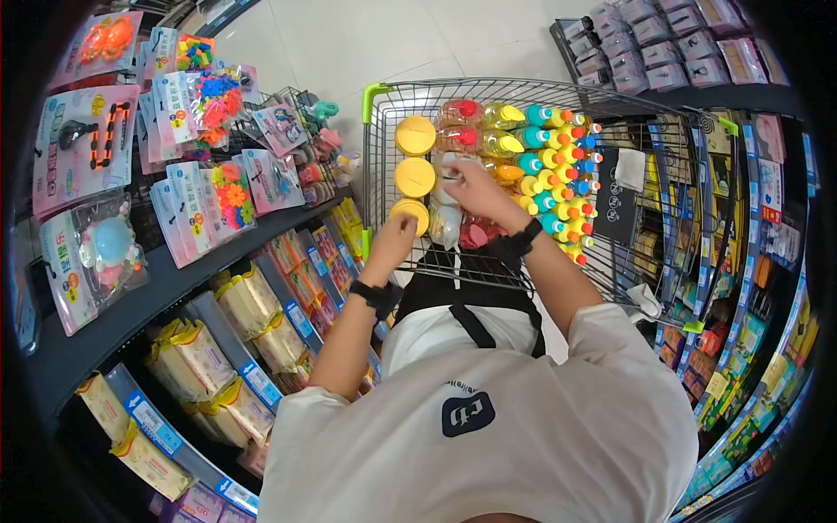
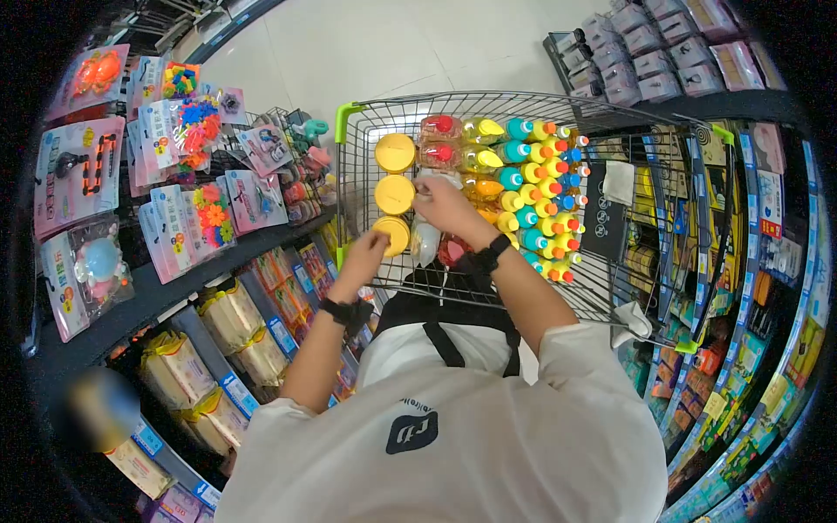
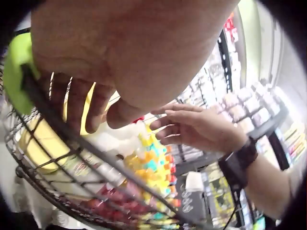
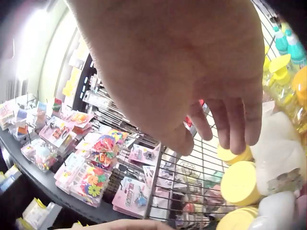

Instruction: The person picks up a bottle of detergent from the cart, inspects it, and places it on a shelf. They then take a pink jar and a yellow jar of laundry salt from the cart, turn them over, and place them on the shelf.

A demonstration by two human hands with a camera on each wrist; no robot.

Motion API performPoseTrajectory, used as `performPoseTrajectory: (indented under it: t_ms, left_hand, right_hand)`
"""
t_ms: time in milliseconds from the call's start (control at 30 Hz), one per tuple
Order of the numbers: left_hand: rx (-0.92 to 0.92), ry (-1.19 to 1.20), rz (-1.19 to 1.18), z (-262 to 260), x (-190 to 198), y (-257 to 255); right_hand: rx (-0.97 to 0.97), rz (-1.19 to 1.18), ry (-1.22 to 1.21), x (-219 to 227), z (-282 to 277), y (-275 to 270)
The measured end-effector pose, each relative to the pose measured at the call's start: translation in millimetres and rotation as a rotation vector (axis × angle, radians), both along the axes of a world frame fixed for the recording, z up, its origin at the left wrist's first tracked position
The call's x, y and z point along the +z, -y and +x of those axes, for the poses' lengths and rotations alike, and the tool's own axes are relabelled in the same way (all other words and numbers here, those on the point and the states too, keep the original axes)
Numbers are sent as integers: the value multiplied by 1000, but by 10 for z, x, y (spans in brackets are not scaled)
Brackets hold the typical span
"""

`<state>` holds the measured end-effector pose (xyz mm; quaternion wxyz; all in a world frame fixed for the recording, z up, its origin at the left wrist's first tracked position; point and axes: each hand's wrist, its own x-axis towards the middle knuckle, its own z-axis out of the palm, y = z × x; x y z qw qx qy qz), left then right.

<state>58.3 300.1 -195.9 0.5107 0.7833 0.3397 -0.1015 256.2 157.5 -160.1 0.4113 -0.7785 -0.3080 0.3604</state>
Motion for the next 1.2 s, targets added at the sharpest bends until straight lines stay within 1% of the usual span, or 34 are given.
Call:
performPoseTrajectory:
  t_ms: [33, 67, 100, 167, 200, 267, 300, 333, 367, 400, 433, 467, 500, 533, 567, 600, 633, 700, 733, 767, 800, 833, 867, 900, 933, 967, 1000, 1033, 1100, 1133, 1200]
  left_hand:
    - [-8, -31, 5, 246, 224, -62]
    - [52, 32, 7, 424, 138, -95]
    - [113, 95, 13, 620, 34, -145]
    - [285, 129, 33, 980, -295, -270]
    - [285, 121, 35, 1089, -444, -305]
    - [510, 71, 48, 1324, -719, -395]
    - [508, 66, 47, 1393, -851, -433]
    - [567, 59, -55, 1424, -957, -461]
    - [625, 49, -158, 1415, -1067, -478]
    - [624, 37, -160, 1419, -1121, -501]
    - [586, 55, -174, 1425, -1149, -525]
    - [551, 72, -187, 1419, -1173, -549]
    - [547, 94, -209, 1388, -1313, -599]
    - [549, 85, -211, 1403, -1433, -616]
    - [528, 115, -179, 1417, -1547, -630]
    - [506, 141, -148, 1432, -1603, -630]
    - [505, 111, -205, 1446, -1651, -676]
    - [516, 119, -236, 1466, -1680, -669]
    - [531, 139, -264, 1503, -1657, -669]
    - [470, 148, -194, 1518, -1621, -677]
    - [471, 147, -198, 1500, -1682, -691]
    - [415, 148, -141, 1503, -1736, -720]
    - [356, 151, -84, 1501, -1785, -732]
    - [353, 154, -82, 1488, -1815, -719]
    - [389, 156, -85, 1468, -1823, -699]
    - [425, 162, -88, 1456, -1831, -684]
    - [426, 166, -85, 1440, -1812, -651]
    - [469, 171, -91, 1405, -1793, -602]
    - [519, 152, -153, 1376, -1774, -621]
    - [516, 155, -152, 1384, -1784, -635]
    - [654, 189, -443, 1357, -1787, -639]
  right_hand:
    - [-71, 23, -10, -70, 23, -113]
    - [-142, 47, -18, -150, 63, -227]
    - [-134, 45, -24, -300, 110, -338]
    - [-279, 41, -114, -730, 76, -507]
    - [-279, 40, -123, -907, 37, -602]
    - [-498, -100, -315, -1172, 29, -828]
    - [-595, -86, -508, -919, 19, -883]
    - [-597, -94, -515, -1243, 2, -898]
    - [-494, -6, -513, -1568, -20, -927]
    - [-390, 84, -508, -1832, -42, -949]
    - [-390, 75, -516, -1904, -76, -988]
    - [-421, 58, -369, -1972, -128, -1046]
    - [-449, 40, -221, -2019, -173, -1078]
    - [-449, 34, -227, -1901, -154, -1102]
    - [-467, -7, -219, -1633, -105, -1124]
    - [-486, -49, -212, -1560, -105, -1107]
    - [-490, -57, -219, -1643, -90, -1096]
    - [-476, -79, -411, -1723, 18, -1082]
    - [-479, -83, -411, -1642, 80, -1059]
    - [-455, -91, -516, -1554, 161, -1029]
    - [-430, -99, -622, -1517, 194, -998]
    - [-431, -99, -621, -1478, 180, -985]
    - [-415, -155, -559, -1426, 152, -990]
    - [-397, -208, -498, -1400, 138, -1010]
    - [-398, -204, -496, -1509, 100, -1029]
    - [-442, -219, -487, -1614, 56, -1057]
    - [-484, -234, -478, -1573, 62, -1097]
    - [-484, -230, -476, -1530, 69, -1087]
    - [-457, -130, -589, -1444, 89, -1040]
    - [-459, -127, -587, -1471, 97, -1051]
    - [-431, -181, -532, -1493, 66, -1055]
